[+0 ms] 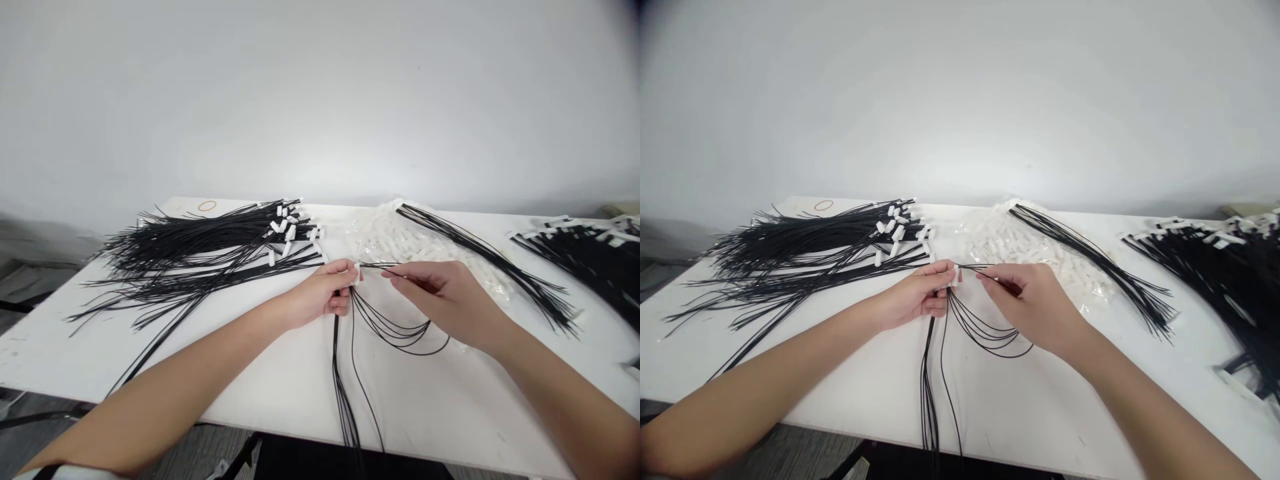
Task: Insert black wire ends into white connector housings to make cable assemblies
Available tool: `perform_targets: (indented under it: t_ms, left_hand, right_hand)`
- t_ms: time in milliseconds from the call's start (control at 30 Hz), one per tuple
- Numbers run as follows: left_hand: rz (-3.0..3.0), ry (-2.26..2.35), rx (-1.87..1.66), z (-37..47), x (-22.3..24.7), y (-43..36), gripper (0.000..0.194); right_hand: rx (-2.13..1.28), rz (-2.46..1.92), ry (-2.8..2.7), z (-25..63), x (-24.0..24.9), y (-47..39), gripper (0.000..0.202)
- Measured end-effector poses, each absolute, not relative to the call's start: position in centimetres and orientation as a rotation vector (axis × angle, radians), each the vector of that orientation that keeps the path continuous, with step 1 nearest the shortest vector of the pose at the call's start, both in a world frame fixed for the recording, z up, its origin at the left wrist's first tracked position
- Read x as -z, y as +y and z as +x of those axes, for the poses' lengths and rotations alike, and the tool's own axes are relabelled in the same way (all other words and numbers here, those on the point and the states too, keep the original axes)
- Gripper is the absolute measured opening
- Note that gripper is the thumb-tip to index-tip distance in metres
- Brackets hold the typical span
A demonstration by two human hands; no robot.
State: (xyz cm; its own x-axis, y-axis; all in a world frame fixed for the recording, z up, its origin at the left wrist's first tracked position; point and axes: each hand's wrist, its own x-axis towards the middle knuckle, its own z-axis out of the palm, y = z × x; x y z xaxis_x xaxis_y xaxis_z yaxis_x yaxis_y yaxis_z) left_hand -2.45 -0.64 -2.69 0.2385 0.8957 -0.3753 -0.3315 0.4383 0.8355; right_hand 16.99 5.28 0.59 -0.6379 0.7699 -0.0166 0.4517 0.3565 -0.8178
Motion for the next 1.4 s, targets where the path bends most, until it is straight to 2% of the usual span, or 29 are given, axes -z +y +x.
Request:
perform_targets:
  t_ms: [100,233,567,1000,1400]
  left_hand:
    - [0.689,0.981,-0.943,-2.5,2.8,-0.6,0.023]
    - [0.688,0.974,-0.946,-2.5,2.8,-0.5,0.022]
    - [0.689,0.965,-0.937,-2.5,2.8,-0.6,0.021]
    - [0.698,0.940,-0.931,-2.6,2.8,-0.6,0.021]
    - [0.682,0.918,-0.927,-2.7,2.9,-0.5,0.021]
  right_hand:
    - [-0.955,-1.071,-2.334,16.8,-0.1,5.4,0.031]
    - [-0.845,-1.068,-2.382,16.8,0.2,5.5,0.029]
    - [-0.704,-1.059,-2.461,16.9,0.6,5.5,0.034]
    - [-0.646,-1.023,-2.442,16.9,0.6,5.6,0.027]
    - [-0.560,-0.993,-2.496,16.9,0.8,5.6,0.033]
